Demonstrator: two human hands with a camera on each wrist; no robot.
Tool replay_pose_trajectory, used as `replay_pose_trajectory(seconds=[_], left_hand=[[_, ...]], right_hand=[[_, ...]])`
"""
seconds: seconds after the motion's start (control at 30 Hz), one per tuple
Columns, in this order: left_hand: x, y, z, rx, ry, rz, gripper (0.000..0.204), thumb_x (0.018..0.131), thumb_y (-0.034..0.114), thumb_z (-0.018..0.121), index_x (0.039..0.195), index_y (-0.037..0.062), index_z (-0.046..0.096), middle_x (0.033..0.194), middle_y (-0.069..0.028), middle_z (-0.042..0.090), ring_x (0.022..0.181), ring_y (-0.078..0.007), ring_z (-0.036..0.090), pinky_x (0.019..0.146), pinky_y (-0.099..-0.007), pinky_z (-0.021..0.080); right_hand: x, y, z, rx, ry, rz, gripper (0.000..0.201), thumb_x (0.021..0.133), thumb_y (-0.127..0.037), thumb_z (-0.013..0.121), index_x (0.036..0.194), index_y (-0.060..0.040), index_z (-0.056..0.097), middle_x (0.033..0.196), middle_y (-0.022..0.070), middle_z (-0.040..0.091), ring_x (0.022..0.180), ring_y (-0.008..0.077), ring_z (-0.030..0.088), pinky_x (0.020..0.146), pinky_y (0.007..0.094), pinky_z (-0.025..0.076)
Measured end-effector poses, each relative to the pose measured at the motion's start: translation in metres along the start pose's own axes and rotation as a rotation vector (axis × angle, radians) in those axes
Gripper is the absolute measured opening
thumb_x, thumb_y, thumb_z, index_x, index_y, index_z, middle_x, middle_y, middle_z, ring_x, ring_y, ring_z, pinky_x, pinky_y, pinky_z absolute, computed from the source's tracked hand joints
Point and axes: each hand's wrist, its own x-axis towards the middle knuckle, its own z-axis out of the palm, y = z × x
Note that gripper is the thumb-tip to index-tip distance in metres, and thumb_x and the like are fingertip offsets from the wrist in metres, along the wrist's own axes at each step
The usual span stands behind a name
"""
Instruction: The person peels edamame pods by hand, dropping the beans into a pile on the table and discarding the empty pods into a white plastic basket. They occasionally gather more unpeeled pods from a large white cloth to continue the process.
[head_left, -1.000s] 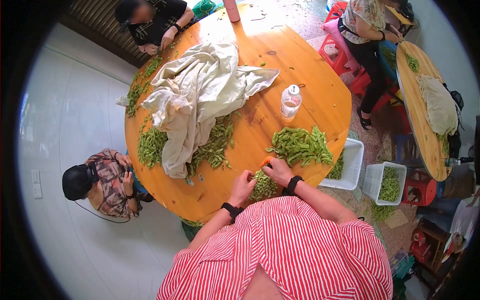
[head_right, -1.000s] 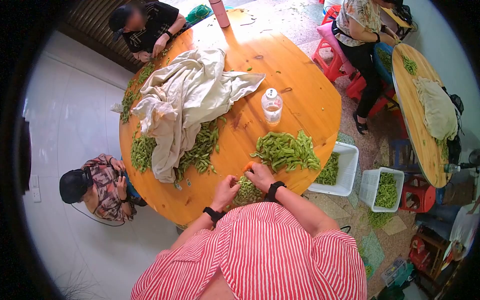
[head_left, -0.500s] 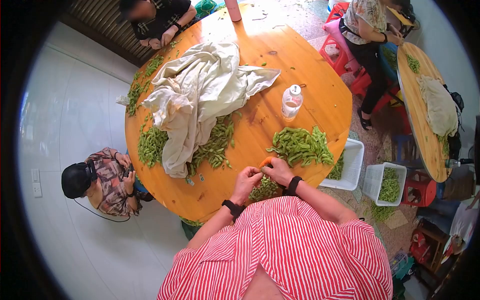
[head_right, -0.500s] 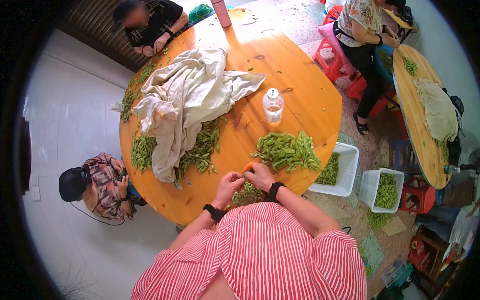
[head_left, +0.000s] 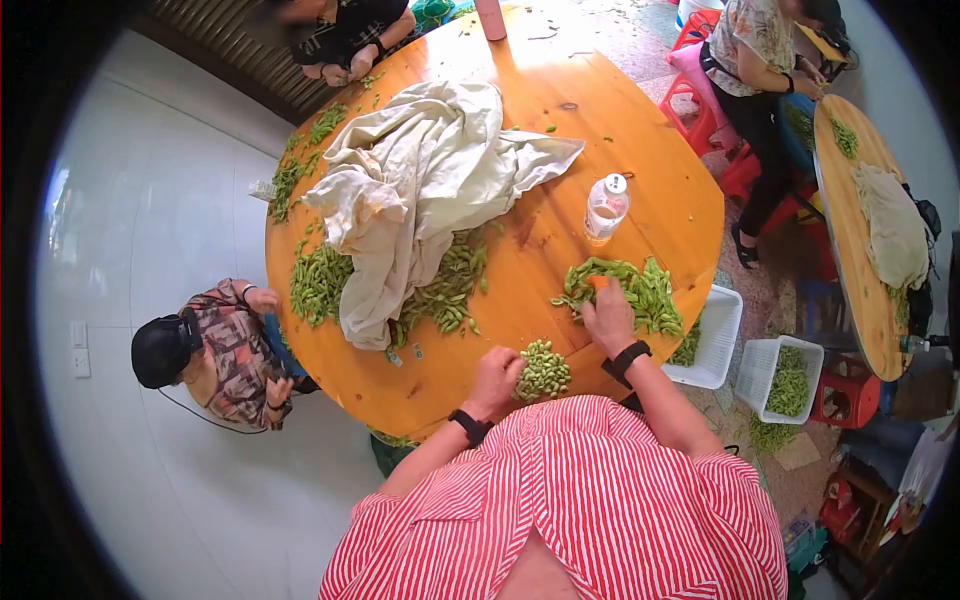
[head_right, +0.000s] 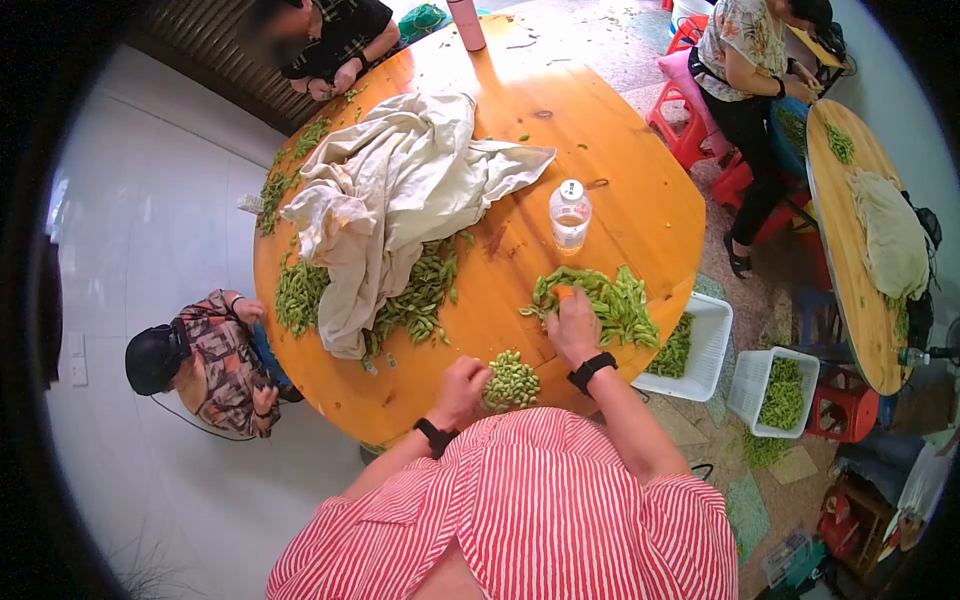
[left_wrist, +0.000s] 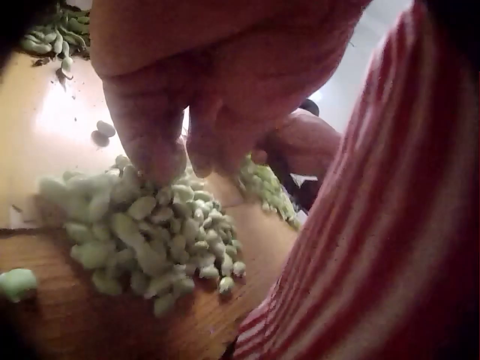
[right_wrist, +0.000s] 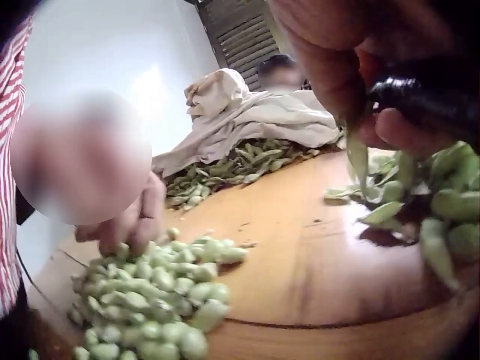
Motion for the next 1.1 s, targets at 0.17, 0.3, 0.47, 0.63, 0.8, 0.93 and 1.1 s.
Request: replay_pose_trajectory(seconds=[0.17, 0.3, 0.47, 0.63, 0.8, 0.93, 1.1], left_hand=[[0.035, -0.038, -0.021, 0.026, 0.298, -0.315, 0.019, 0.081, 0.016, 0.065, 0.089, -0.0005, 0.058, 0.079, -0.0172, 0.062, 0.073, -0.0330, 0.060, 0.068, -0.0419, 0.047], [0.042, -0.060, -0.019, 0.223, 0.335, -0.336, 0.021, 0.081, 0.016, 0.066, 0.089, -0.0002, 0.057, 0.080, -0.0169, 0.062, 0.074, -0.0326, 0.061, 0.067, -0.0418, 0.047], [0.037, -0.049, -0.014, 0.214, 0.353, -0.080, 0.019, 0.082, 0.012, 0.067, 0.092, -0.0011, 0.058, 0.077, -0.0113, 0.061, 0.066, -0.0225, 0.060, 0.061, -0.0331, 0.047], [0.032, -0.004, -0.010, -0.531, 0.097, -0.353, 0.014, 0.085, 0.009, 0.064, 0.095, 0.0015, 0.058, 0.080, -0.0037, 0.061, 0.067, -0.0135, 0.060, 0.058, -0.0261, 0.047], [0.025, 0.017, 0.002, -0.832, -0.058, -0.452, 0.014, 0.088, 0.008, 0.062, 0.101, 0.0034, 0.058, 0.081, -0.0007, 0.061, 0.066, -0.0086, 0.058, 0.056, -0.0221, 0.048], [0.023, 0.021, 0.011, -0.834, 0.000, -0.417, 0.011, 0.087, 0.007, 0.063, 0.096, 0.0030, 0.058, 0.077, 0.0008, 0.060, 0.063, -0.0062, 0.056, 0.052, -0.0200, 0.046], [0.023, 0.023, 0.011, -0.723, 0.001, -0.399, 0.012, 0.087, 0.009, 0.064, 0.096, 0.0029, 0.058, 0.079, -0.0008, 0.061, 0.065, -0.0073, 0.057, 0.054, -0.0208, 0.047]], right_hand=[[0.000, 0.013, 0.015, 0.117, 0.153, -0.063, 0.025, 0.080, -0.005, 0.053, 0.104, -0.0055, 0.061, 0.099, 0.0188, 0.061, 0.092, 0.0375, 0.059, 0.079, 0.0433, 0.048], [-0.013, -0.007, 0.014, 0.349, -0.161, -0.069, 0.018, 0.086, -0.005, 0.051, 0.099, 0.0000, 0.062, 0.085, 0.0209, 0.065, 0.081, 0.0360, 0.064, 0.074, 0.0393, 0.050], [-0.024, -0.015, 0.019, 0.355, -0.404, 0.001, 0.020, 0.085, -0.006, 0.052, 0.100, 0.0003, 0.063, 0.089, 0.0216, 0.066, 0.084, 0.0348, 0.065, 0.076, 0.0378, 0.050], [-0.024, -0.030, 0.014, 0.396, -0.475, -0.066, 0.023, 0.084, -0.007, 0.052, 0.103, 0.0001, 0.062, 0.089, 0.0219, 0.066, 0.086, 0.0333, 0.065, 0.076, 0.0374, 0.050], [-0.026, -0.037, 0.014, 0.381, -0.461, -0.073, 0.022, 0.083, -0.008, 0.053, 0.101, 0.0014, 0.062, 0.087, 0.0248, 0.064, 0.083, 0.0366, 0.064, 0.073, 0.0404, 0.050], [-0.028, -0.028, 0.024, 0.360, -0.394, -0.131, 0.022, 0.082, -0.010, 0.054, 0.098, 0.0029, 0.063, 0.084, 0.0266, 0.063, 0.081, 0.0385, 0.064, 0.072, 0.0419, 0.050], [-0.028, -0.028, 0.026, 0.357, -0.428, -0.121, 0.022, 0.082, -0.012, 0.055, 0.094, 0.0038, 0.064, 0.081, 0.0271, 0.063, 0.079, 0.0390, 0.064, 0.071, 0.0428, 0.051]])
